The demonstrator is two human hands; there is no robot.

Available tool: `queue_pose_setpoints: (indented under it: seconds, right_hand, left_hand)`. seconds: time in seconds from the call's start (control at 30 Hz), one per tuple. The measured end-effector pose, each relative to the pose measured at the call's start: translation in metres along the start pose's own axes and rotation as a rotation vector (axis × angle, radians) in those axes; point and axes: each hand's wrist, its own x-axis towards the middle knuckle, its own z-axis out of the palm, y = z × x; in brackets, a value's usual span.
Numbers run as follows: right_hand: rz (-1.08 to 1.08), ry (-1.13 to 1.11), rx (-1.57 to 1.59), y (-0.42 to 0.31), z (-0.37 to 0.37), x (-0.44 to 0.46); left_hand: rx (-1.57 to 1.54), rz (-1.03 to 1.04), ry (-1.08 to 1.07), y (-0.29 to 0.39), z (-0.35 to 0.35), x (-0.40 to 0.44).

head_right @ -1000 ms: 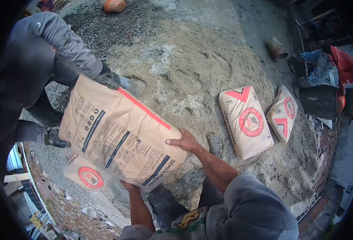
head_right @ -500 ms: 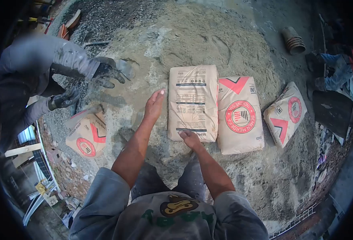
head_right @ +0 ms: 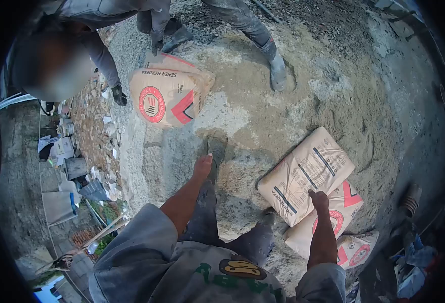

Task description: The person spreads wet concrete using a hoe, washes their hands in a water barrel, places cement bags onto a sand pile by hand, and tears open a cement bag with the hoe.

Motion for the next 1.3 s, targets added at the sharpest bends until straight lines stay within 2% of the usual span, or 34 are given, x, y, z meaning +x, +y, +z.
queue_pose_setpoints:
  seconds: [0.03, 0.1, 0.13, 0.17, 0.2, 0.3, 0.37, 0.4, 0.43, 0.5, 0.53, 0.6, 0.63, 0.67, 0.7, 0.73, 0.8, 0.83, 0.87, 0.9, 0.93, 0.97, 1.03, 1.07, 1.13, 1.2, 1.23, 1.27, 1.3]
  right_hand:
    - [-0.015, -0.002, -0.074, -0.043, 0.010, 0.014]
    - [-0.172, 0.061, -0.232, -0.165, 0.035, 0.015]
    - [-0.226, -0.068, -0.233, -0.228, 0.049, 0.017]
    - [-0.311, -0.103, -0.281, -0.258, 0.085, 0.060]
    - [-0.382, -0.104, -0.212, -0.315, 0.109, 0.064]
    - [-0.528, -0.175, -0.283, -0.486, 0.190, 0.101]
    - [-0.666, -0.141, -0.355, -0.583, 0.243, 0.123]
    - [-0.790, -0.152, -0.373, -0.617, 0.280, 0.154]
    - [-0.792, -0.198, -0.392, -0.658, 0.289, 0.146]
    - [-0.793, -0.121, -0.537, -0.701, 0.316, 0.149]
    - [-0.734, -0.293, -0.480, -0.713, 0.317, 0.160]
    - [-0.621, -0.666, -0.337, -0.714, 0.315, 0.188]
    - [-0.568, -0.855, -0.246, -0.707, 0.313, 0.202]
    - [-0.548, -0.881, -0.152, -0.692, 0.312, 0.212]
    - [-0.527, -0.908, -0.058, -0.677, 0.311, 0.224]
    - [-0.542, -0.786, 0.022, -0.649, 0.317, 0.227]
    - [-0.528, -0.573, 0.154, -0.598, 0.313, 0.219]
    - [-0.482, -0.494, 0.224, -0.567, 0.312, 0.206]
    - [-0.434, -0.475, 0.319, -0.537, 0.319, 0.199]
    - [-0.385, -0.456, 0.417, -0.511, 0.327, 0.197]
    - [-0.382, -0.396, 0.450, -0.486, 0.334, 0.190]
    - [-0.375, -0.342, 0.490, -0.468, 0.339, 0.186]
    - [-0.315, -0.383, 0.669, -0.432, 0.343, 0.182]
    - [-0.273, -0.409, 0.756, -0.412, 0.345, 0.172]
    - [-0.278, -0.299, 0.810, -0.383, 0.337, 0.161]
    - [-0.277, -0.251, 0.888, -0.359, 0.330, 0.148]
    - [-0.261, -0.257, 0.874, -0.350, 0.318, 0.145]
    - [-0.241, -0.269, 0.855, -0.338, 0.304, 0.140]
    - [-0.215, -0.279, 0.828, -0.326, 0.293, 0.135]
  left_hand:
    - [0.052, -0.040, 0.021, -0.008, -0.025, 0.020]
    - [-0.064, -0.132, 0.098, -0.019, -0.061, 0.051]
    - [-0.108, -0.171, 0.142, -0.024, -0.080, 0.071]
    - [-0.162, -0.163, 0.171, -0.029, -0.094, 0.093]
    - [-0.214, -0.154, 0.194, -0.036, -0.103, 0.111]
    - [-0.356, -0.159, 0.255, -0.068, -0.126, 0.179]
    - [-0.430, -0.247, 0.326, -0.089, -0.139, 0.223]
    - [-0.457, -0.319, 0.381, -0.090, -0.148, 0.241]
    - [-0.485, -0.400, 0.440, -0.100, -0.152, 0.259]
    - [-0.659, -0.554, 0.486, -0.143, -0.155, 0.311]
    - [-0.713, -0.599, 0.510, -0.166, -0.154, 0.330]
    - [-0.796, -0.592, 0.533, -0.176, -0.154, 0.349]
    - [-0.752, -0.746, 0.600, -0.170, -0.154, 0.355]
    - [-0.727, -0.733, 0.570, -0.195, -0.151, 0.366]
    - [-0.867, -0.721, 0.577, -0.178, -0.146, 0.367]
    - [-1.005, -0.713, 0.584, -0.159, -0.140, 0.367]
    - [-1.036, -0.425, 0.469, -0.197, -0.129, 0.387]
    - [-1.089, -0.353, 0.394, -0.192, -0.133, 0.396]
    - [-1.026, -0.431, 0.414, -0.150, -0.141, 0.389]
    - [-0.910, -0.346, 0.297, -0.170, -0.163, 0.404]
    - [-0.757, -0.382, 0.287, -0.189, -0.180, 0.424]
    - [-0.666, -0.299, 0.270, -0.185, -0.183, 0.430]
    - [-0.641, -0.301, 0.291, -0.131, -0.152, 0.400]
    - [-0.667, -0.293, 0.258, -0.132, -0.149, 0.387]
    - [-0.787, -0.232, 0.163, -0.127, -0.125, 0.376]
    - [-0.830, -0.299, 0.138, -0.106, -0.104, 0.345]
    - [-0.674, -0.244, 0.136, -0.101, -0.097, 0.327]
    - [-0.649, -0.202, 0.157, -0.114, -0.094, 0.321]
    - [-0.527, -0.066, 0.106, -0.109, -0.080, 0.299]
